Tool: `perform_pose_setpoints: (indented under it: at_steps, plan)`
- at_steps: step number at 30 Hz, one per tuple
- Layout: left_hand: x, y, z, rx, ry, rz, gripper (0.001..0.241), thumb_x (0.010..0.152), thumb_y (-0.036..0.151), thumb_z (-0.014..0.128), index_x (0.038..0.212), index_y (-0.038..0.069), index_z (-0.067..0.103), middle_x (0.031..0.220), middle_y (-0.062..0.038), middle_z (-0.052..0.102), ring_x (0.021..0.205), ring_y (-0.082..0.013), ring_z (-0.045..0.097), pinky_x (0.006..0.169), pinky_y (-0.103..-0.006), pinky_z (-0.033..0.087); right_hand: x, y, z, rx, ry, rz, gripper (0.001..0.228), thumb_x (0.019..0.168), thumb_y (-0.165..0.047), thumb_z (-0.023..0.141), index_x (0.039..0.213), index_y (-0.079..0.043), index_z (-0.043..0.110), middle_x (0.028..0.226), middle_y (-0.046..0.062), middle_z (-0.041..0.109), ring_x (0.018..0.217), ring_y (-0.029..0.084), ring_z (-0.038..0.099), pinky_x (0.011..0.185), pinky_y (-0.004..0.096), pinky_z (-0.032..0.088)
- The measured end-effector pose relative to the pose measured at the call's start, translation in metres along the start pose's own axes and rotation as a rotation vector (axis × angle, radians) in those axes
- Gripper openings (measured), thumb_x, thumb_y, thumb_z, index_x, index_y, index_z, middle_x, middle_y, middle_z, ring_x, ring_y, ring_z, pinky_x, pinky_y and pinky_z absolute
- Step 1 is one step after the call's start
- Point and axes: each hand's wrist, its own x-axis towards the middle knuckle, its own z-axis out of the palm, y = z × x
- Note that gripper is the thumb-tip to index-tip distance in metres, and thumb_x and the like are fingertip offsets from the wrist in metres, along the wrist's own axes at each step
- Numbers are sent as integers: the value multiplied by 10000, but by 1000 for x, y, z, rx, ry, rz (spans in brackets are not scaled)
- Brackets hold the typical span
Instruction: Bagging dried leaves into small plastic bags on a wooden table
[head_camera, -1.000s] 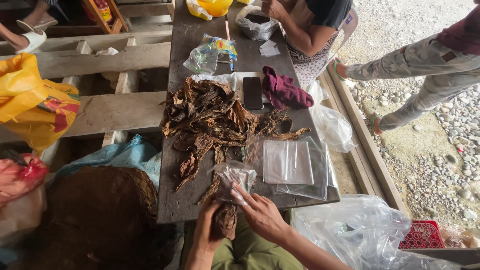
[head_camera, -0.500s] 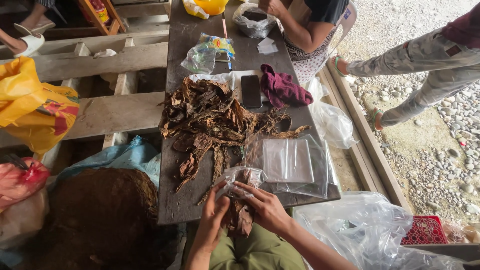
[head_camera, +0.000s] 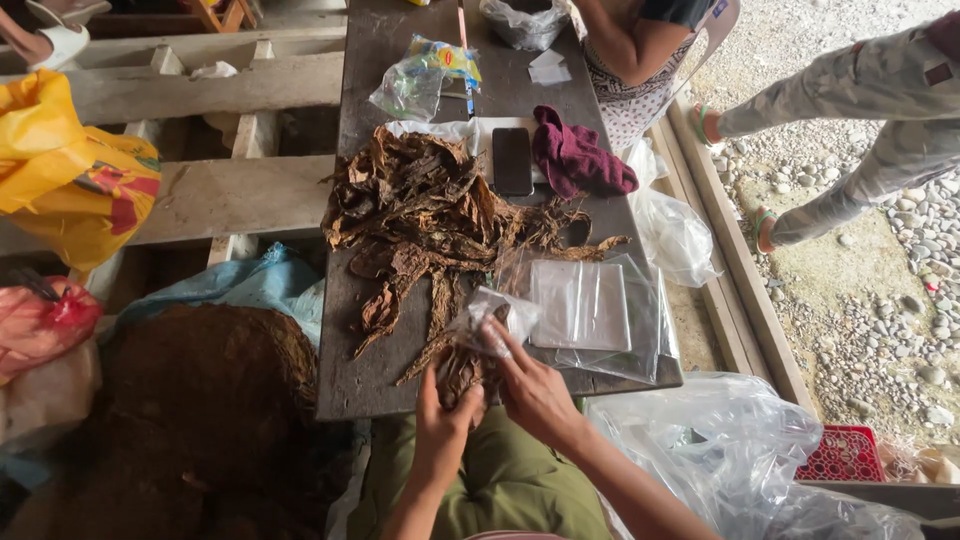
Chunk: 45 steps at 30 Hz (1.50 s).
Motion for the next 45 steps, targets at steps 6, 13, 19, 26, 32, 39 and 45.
perform_pose_setpoints:
  at_steps: [6,13,19,26,32,39,45]
  plan:
    - [-2,-50,-8,551,-141,763,516,750,-48,674,1255,42,609,1384,-141,568,1174,-249,655,969,-307,544,-1,9,-11,-42,-132,-103,917,780,50,609,1532,-56,94,1578,209,287,599,281,641,454,364,562]
    - [5,-29,-8,211,-133,354,208,882,64,600,1065,53,699,627,41,486,556,-65,355,487,-237,312,-4,-18,-20,-97,-173,-183,846,779,39,539,1541,-91,194,1616,91,237,853,253,717,427,288,498]
    - [40,-94,-9,-1159,52,-529,258,850,74,609,1103,45,651,1097,-164,698,958,-247,652,849,-327,539,-10,-15,-15,-161,-145,-180,834,797,37,542,1545,-97,198,1605,98,281,695,188,653,478,289,490]
    - [13,-34,7,268,-192,443,55,841,61,653,803,34,622,654,-138,611,668,-229,644,631,-332,514,7,-57,-64,-67,68,-306,628,687,-25,536,1314,-30,533,1442,138,508,569,267,656,496,367,553]
    - [16,-24,7,341,-183,503,141,862,155,651,902,59,556,771,-129,571,724,-273,619,695,-326,492,-7,-72,-39,-153,159,-458,232,824,-21,501,1011,-42,637,1262,171,613,537,208,553,480,313,500]
    - [17,-18,9,-50,-66,296,432,907,247,632,1253,33,487,1117,-174,560,971,-293,596,870,-364,495,-23,-78,-28,530,14,-397,115,831,-246,680,744,-172,667,822,16,585,634,242,621,526,354,499]
    - [16,-43,22,-656,-124,112,409,802,79,739,1181,48,590,1038,-83,645,879,-175,646,719,-246,578,-42,69,47,1765,370,602,508,956,-510,502,1329,-167,457,1245,39,570,1118,251,580,908,432,441]
